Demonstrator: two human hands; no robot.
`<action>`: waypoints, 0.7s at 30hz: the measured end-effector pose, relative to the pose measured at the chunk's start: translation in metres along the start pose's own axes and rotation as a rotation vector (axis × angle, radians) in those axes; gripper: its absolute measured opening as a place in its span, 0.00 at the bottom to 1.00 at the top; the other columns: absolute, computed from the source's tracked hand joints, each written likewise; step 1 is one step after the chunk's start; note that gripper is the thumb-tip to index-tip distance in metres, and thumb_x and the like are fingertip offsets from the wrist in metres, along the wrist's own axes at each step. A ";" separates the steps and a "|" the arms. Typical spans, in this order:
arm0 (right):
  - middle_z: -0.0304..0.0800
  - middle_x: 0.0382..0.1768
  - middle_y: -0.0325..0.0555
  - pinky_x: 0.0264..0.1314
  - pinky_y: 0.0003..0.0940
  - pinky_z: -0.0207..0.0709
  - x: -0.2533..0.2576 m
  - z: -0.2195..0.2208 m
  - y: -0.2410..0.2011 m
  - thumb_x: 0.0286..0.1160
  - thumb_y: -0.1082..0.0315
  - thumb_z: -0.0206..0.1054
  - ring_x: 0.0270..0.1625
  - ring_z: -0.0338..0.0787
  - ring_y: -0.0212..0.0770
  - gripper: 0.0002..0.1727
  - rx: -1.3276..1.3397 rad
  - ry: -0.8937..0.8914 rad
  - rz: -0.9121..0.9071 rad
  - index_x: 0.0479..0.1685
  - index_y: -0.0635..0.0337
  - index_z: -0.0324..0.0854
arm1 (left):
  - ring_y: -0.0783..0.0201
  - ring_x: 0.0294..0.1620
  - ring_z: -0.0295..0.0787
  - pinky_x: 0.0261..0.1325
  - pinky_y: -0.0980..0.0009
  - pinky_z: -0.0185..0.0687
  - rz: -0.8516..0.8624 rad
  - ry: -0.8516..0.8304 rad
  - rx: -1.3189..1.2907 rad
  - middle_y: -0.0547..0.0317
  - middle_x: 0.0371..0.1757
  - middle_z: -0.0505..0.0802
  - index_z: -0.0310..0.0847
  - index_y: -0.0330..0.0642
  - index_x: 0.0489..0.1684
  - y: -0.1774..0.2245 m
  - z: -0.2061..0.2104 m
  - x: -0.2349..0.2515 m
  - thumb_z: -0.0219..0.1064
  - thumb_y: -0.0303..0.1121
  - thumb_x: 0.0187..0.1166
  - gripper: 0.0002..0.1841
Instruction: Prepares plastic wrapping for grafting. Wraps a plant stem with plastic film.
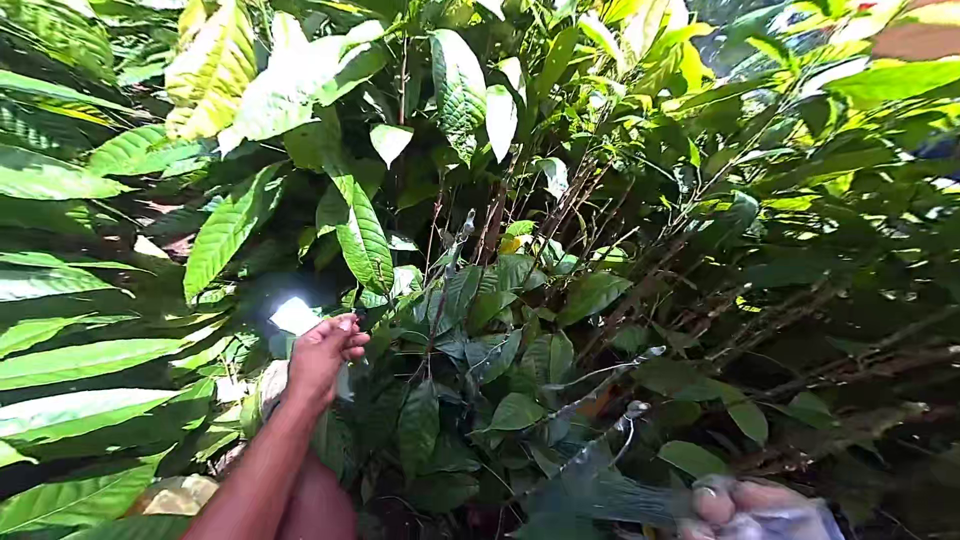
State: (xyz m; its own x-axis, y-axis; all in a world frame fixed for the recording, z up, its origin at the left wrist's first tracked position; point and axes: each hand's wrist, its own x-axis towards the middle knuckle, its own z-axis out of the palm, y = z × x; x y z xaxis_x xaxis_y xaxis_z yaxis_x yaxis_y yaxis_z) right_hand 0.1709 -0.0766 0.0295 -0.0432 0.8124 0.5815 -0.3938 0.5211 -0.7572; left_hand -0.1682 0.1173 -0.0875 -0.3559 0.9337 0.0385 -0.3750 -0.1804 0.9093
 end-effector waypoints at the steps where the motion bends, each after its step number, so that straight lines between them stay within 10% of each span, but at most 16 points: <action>1: 0.96 0.53 0.43 0.47 0.26 0.92 0.010 0.012 0.006 0.80 0.71 0.68 0.47 0.97 0.35 0.11 -0.037 -0.043 0.039 0.56 0.49 0.89 | 0.62 0.39 0.94 0.43 0.68 0.92 -0.030 0.000 0.080 0.48 0.49 0.92 0.80 0.29 0.64 -0.008 -0.001 0.019 0.59 0.26 0.88 0.13; 5: 0.96 0.47 0.47 0.50 0.33 0.93 0.057 0.067 0.053 0.79 0.72 0.68 0.44 0.97 0.39 0.08 -0.084 -0.093 0.192 0.52 0.53 0.86 | 0.59 0.50 0.93 0.53 0.64 0.91 -0.050 -0.189 0.347 0.42 0.67 0.88 0.76 0.31 0.74 -0.033 0.021 0.070 0.69 0.28 0.82 0.22; 12: 0.93 0.39 0.56 0.45 0.35 0.92 0.156 0.145 0.162 0.87 0.80 0.53 0.37 0.96 0.43 0.07 -0.111 -0.114 0.552 0.55 0.69 0.72 | 0.68 0.36 0.92 0.47 0.66 0.89 0.134 -0.198 0.184 0.55 0.40 0.94 0.88 0.33 0.52 -0.071 0.044 0.086 0.65 0.32 0.84 0.11; 17: 0.94 0.41 0.48 0.49 0.40 0.90 0.217 0.130 0.241 0.89 0.67 0.60 0.40 0.95 0.40 0.10 -1.165 -0.287 0.360 0.55 0.62 0.84 | 0.62 0.41 0.96 0.49 0.66 0.94 0.072 -0.175 -0.150 0.50 0.47 0.94 0.82 0.27 0.53 -0.078 0.031 0.082 0.67 0.24 0.82 0.09; 21: 0.92 0.48 0.62 0.58 0.64 0.82 0.242 0.115 0.263 0.84 0.70 0.61 0.53 0.92 0.62 0.11 -1.683 -0.628 0.382 0.55 0.63 0.86 | 0.60 0.43 0.95 0.51 0.64 0.93 0.003 -0.247 -0.261 0.48 0.49 0.93 0.81 0.26 0.52 -0.080 0.025 0.081 0.68 0.20 0.78 0.09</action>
State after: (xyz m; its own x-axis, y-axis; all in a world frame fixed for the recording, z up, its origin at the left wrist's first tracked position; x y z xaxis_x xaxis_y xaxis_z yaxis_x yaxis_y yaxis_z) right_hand -0.0491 0.2270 0.0052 -0.3512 0.9355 0.0391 0.9312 0.3534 -0.0892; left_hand -0.1454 0.2149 -0.1465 -0.1510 0.9740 0.1688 -0.5916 -0.2259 0.7740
